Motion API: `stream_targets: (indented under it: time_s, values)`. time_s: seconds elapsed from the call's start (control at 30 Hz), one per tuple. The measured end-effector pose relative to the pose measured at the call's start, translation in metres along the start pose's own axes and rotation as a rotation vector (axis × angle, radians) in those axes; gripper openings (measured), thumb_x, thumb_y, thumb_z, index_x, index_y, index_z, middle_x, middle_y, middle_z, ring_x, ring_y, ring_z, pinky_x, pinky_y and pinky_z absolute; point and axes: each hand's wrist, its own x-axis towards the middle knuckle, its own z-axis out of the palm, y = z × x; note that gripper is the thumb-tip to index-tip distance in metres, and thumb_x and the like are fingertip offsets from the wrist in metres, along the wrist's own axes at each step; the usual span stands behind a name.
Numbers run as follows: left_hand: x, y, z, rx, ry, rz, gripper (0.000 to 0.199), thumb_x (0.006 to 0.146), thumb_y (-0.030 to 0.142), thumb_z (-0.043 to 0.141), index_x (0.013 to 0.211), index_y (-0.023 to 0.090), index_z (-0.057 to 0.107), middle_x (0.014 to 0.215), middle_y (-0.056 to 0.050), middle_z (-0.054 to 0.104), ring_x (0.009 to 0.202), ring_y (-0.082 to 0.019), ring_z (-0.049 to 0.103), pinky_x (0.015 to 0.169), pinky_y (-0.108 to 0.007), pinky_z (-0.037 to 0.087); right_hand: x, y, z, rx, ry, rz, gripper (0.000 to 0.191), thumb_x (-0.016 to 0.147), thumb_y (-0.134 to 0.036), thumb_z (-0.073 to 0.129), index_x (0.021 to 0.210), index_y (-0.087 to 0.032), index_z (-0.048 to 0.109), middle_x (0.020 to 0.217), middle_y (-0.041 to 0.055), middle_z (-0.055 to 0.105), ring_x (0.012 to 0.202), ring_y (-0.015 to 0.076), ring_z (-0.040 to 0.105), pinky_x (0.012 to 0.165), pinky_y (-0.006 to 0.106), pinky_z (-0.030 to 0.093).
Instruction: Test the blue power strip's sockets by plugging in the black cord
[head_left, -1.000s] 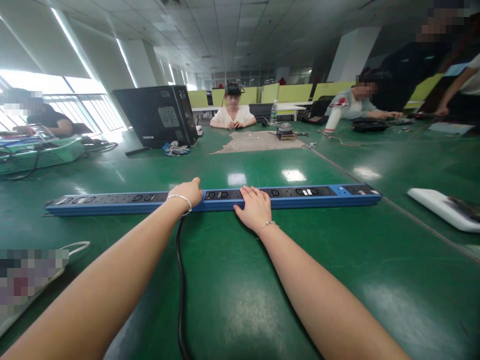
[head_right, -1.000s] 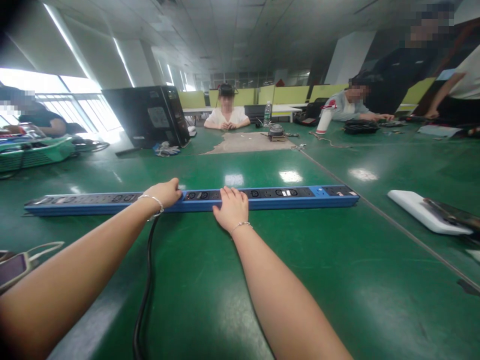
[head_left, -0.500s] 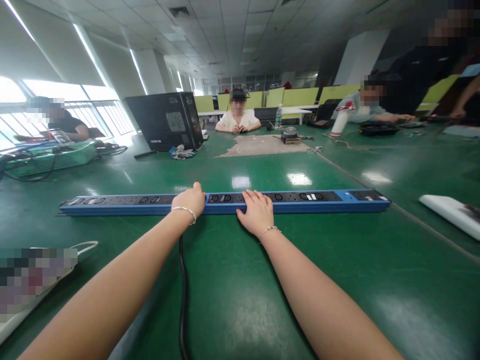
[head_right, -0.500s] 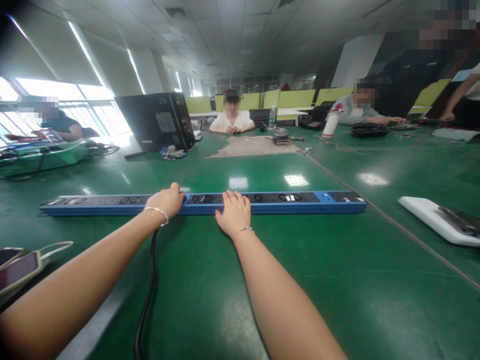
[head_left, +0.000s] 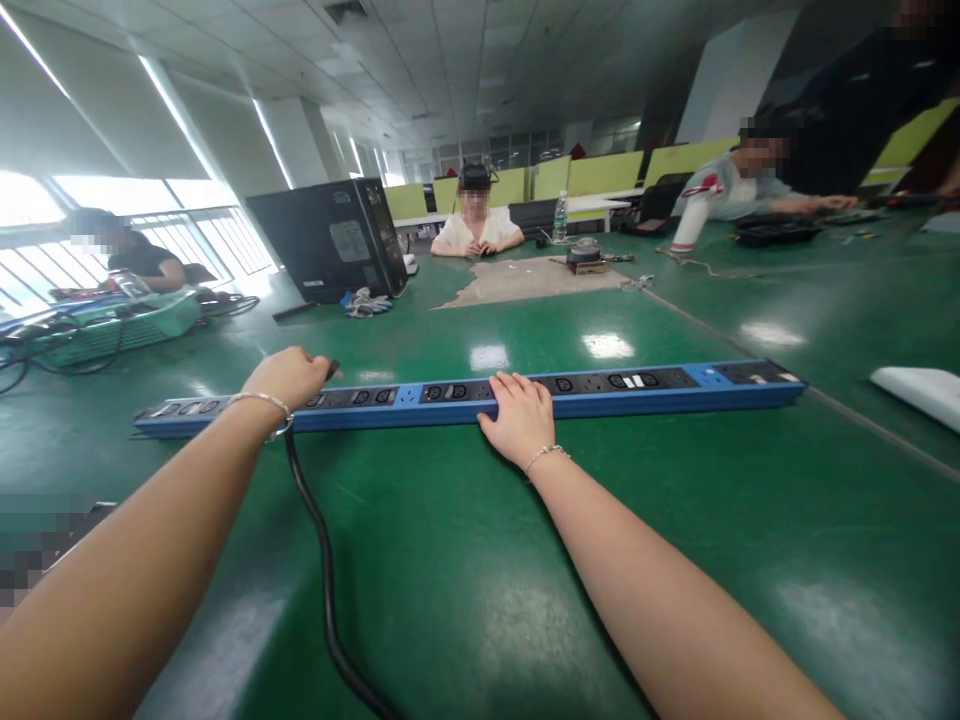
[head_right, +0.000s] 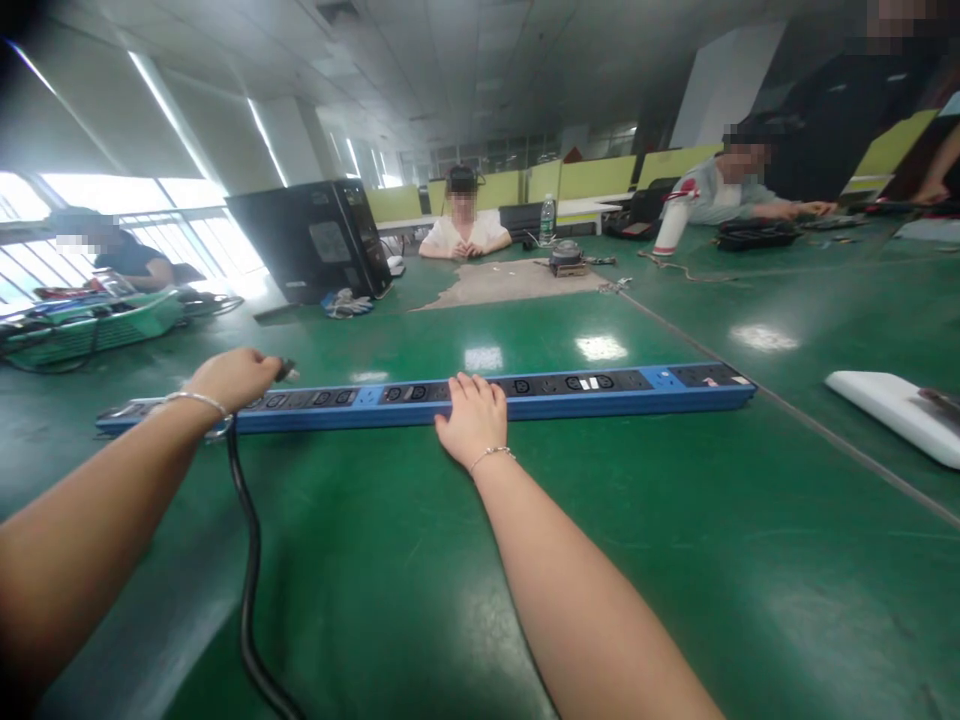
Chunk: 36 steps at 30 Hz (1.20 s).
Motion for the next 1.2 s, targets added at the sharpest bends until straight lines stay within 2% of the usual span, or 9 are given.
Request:
stream_targets:
  time_s: [0.13, 0.3, 0.57, 0.73, 0.9, 1.0, 1.2]
  values:
    - [0.008, -0.024, 0.033, 0.011, -0.028, -0.012, 0.046, 0.085, 0.044, 0.028, 0.094, 0.01, 0.059, 0.102, -0.021, 0.066, 0.096, -0.031, 0.062, 0.077, -0.036, 0.045, 0.0, 0.0, 0.0, -0.002, 0.015, 0.002, 0.052, 0.08, -0.039, 0.054, 0.128, -0.019, 0.051, 0.138, 0.0055, 0.049, 0.128, 0.0236, 0.035, 0.106, 0.043, 0.019]
    - [0.017, -0.03, 0.054, 0.013, -0.035, 0.035, 0.048, 0.084, 0.049, 0.028, 0.104, 0.015, 0.056, 0.104, -0.019, 0.067, 0.096, -0.031, 0.062, 0.078, -0.036, 0.046, -0.001, 0.0, -0.001, -0.012, 0.003, 0.002, 0.053, 0.08, -0.04, 0.054, 0.129, -0.02, 0.051, 0.138, 0.0051, 0.048, 0.128, 0.0235, 0.035, 0.106, 0.042, 0.02]
    - [0.028, -0.023, 0.054, 0.194, -0.082, 0.109, 0.053, 0.082, 0.05, 0.029, 0.11, 0.015, 0.057, 0.105, -0.022, 0.067, 0.096, -0.034, 0.063, 0.075, -0.04, 0.047, 0.0, 0.0, 0.0, -0.011, 0.0, 0.008, 0.053, 0.08, -0.039, 0.054, 0.129, -0.02, 0.05, 0.139, 0.0052, 0.048, 0.129, 0.0238, 0.035, 0.106, 0.043, 0.02]
    - [0.029, -0.024, 0.055, 0.096, -0.1, 0.091, 0.046, 0.08, 0.049, 0.036, 0.106, 0.017, 0.056, 0.099, -0.017, 0.069, 0.092, -0.03, 0.065, 0.074, -0.037, 0.047, 0.0, 0.0, -0.001, -0.009, -0.013, 0.002, 0.052, 0.08, -0.038, 0.053, 0.129, -0.02, 0.051, 0.139, 0.005, 0.048, 0.129, 0.0238, 0.035, 0.106, 0.043, 0.02]
    - [0.026, -0.024, 0.06, -0.037, -0.132, 0.035, 0.046, 0.081, 0.05, 0.034, 0.109, 0.017, 0.051, 0.083, -0.012, 0.07, 0.079, -0.026, 0.066, 0.069, -0.034, 0.047, 0.0, -0.001, -0.002, -0.012, -0.025, 0.013, 0.052, 0.08, -0.037, 0.053, 0.13, -0.02, 0.05, 0.139, 0.0052, 0.047, 0.129, 0.0243, 0.034, 0.106, 0.044, 0.019]
    - [0.022, -0.019, 0.059, -0.031, -0.155, 0.033, 0.044, 0.083, 0.047, 0.033, 0.11, 0.017, 0.048, 0.08, -0.011, 0.07, 0.079, -0.026, 0.067, 0.07, -0.034, 0.047, 0.0, 0.0, -0.002, -0.012, -0.024, 0.012, 0.053, 0.08, -0.037, 0.053, 0.13, -0.02, 0.05, 0.139, 0.0051, 0.047, 0.129, 0.0241, 0.034, 0.106, 0.044, 0.019]
    - [0.01, -0.011, 0.054, 0.05, -0.1, 0.058, 0.043, 0.086, 0.043, 0.028, 0.109, 0.013, 0.047, 0.106, -0.024, 0.065, 0.097, -0.032, 0.063, 0.076, -0.039, 0.046, -0.001, 0.001, -0.001, -0.018, 0.002, -0.009, 0.052, 0.081, -0.037, 0.054, 0.13, -0.02, 0.05, 0.139, 0.0052, 0.048, 0.129, 0.0238, 0.035, 0.106, 0.043, 0.019]
